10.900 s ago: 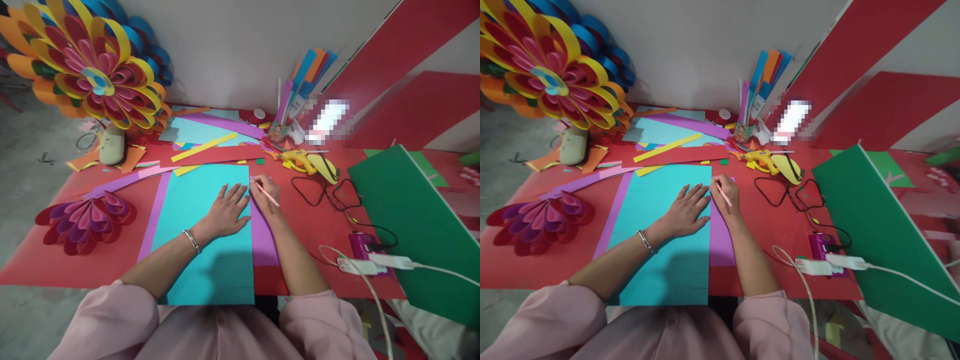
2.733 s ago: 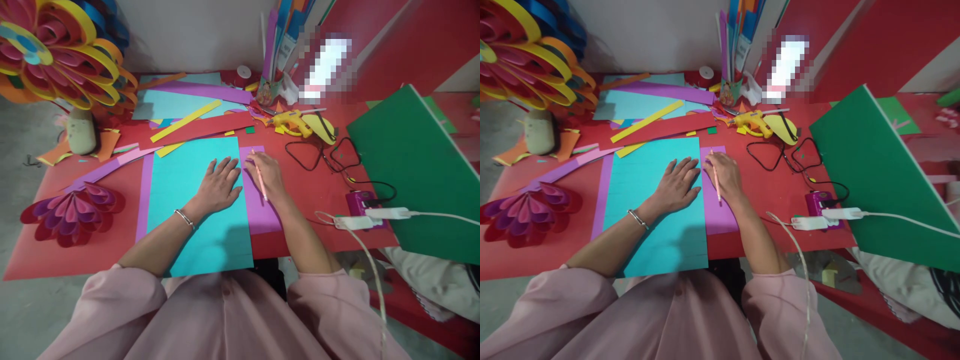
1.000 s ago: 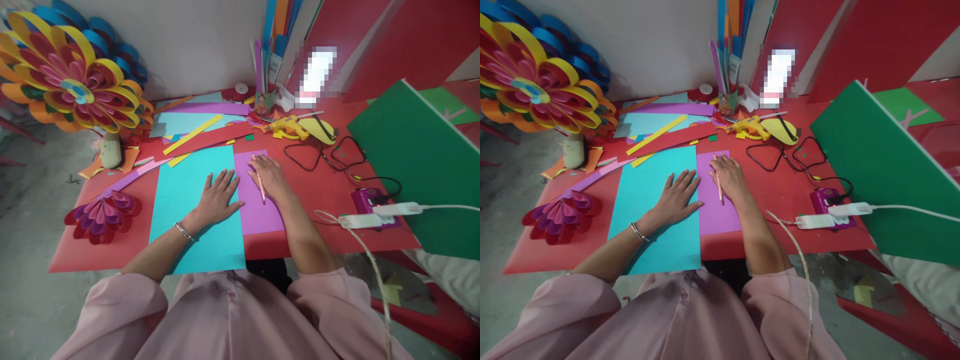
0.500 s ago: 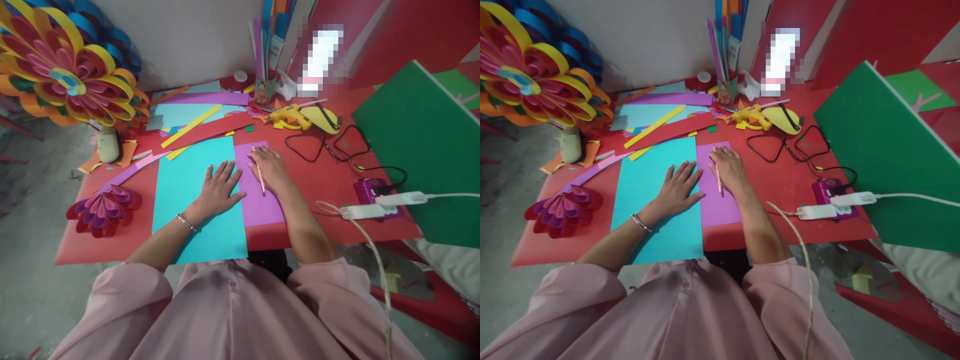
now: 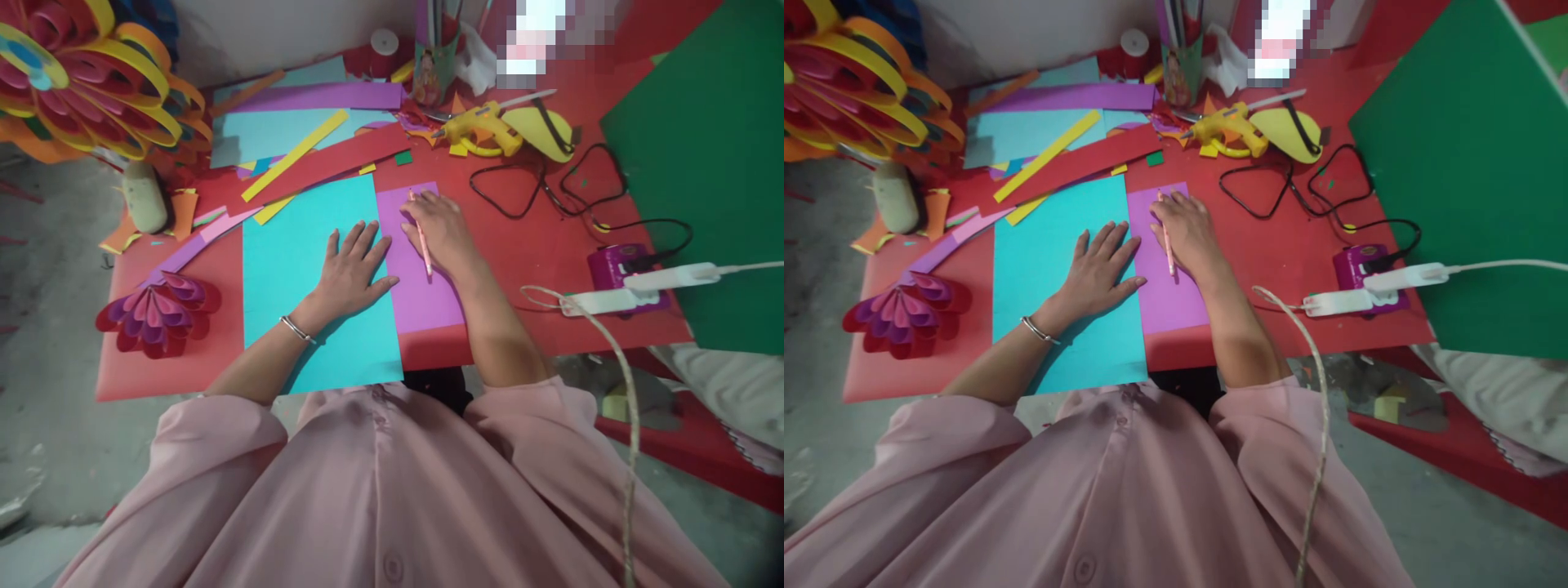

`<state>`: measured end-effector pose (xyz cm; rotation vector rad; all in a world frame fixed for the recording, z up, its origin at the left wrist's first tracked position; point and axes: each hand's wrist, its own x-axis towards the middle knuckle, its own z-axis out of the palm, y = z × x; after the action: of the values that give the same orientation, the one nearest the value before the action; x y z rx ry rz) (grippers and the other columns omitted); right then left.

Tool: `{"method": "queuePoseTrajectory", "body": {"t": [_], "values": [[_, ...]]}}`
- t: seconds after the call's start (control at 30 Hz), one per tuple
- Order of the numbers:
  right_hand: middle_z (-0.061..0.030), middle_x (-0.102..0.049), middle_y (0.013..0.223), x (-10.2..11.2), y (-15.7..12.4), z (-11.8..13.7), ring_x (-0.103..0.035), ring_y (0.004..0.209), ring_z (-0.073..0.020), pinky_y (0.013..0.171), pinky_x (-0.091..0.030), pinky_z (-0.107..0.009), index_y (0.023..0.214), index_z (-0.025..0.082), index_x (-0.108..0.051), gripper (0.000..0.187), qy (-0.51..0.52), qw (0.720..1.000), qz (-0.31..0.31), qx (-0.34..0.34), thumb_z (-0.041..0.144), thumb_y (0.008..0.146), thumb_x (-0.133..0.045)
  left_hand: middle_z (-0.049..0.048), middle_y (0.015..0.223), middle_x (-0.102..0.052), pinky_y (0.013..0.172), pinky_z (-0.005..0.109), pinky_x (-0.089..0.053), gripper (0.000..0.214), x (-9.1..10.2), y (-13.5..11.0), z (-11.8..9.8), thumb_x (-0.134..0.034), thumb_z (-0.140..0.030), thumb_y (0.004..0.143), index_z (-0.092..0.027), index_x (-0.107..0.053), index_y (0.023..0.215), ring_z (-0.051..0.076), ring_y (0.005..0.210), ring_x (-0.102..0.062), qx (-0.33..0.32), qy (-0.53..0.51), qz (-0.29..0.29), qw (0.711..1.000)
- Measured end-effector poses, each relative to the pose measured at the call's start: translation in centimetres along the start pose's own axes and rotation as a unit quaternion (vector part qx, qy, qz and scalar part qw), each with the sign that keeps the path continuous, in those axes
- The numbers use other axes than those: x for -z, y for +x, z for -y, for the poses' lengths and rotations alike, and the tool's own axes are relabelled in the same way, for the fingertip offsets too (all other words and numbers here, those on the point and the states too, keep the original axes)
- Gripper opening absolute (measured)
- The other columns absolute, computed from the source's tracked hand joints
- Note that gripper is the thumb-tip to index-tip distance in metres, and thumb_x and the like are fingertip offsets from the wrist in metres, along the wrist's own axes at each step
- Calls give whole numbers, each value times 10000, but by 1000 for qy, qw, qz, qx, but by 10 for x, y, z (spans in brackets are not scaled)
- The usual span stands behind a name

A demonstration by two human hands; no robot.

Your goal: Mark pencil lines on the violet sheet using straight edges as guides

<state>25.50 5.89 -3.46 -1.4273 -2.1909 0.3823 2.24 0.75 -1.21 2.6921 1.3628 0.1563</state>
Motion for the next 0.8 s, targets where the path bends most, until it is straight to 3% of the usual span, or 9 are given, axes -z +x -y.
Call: {"method": "queuePoseTrajectory", "body": {"t": [0.37, 0.8], "values": [[-145, -582, 1565, 1, 0, 0, -432, 1534, -347, 1245, -329, -641, 1369, 221, -626, 353, 1, 1000, 2, -1, 364, 1076, -491, 140, 1755, -293, 1313, 636, -57, 791, -2, 0, 1, -405, -752, 1023, -252, -424, 1635, 385, 1630, -243, 3, -18, -11, 1000], [-160, -639, 1500, 6, -1, 8, -519, 1455, -348, 1184, -412, -574, 1303, 179, -668, 305, -43, 999, -8, 13, 258, 1050, -516, 138, 1735, -343, 1308, 638, -108, 746, -6, -1, 1, -457, -713, 1026, -260, -448, 1617, 375, 1614, -289, -4, 4, -35, 999]]}}
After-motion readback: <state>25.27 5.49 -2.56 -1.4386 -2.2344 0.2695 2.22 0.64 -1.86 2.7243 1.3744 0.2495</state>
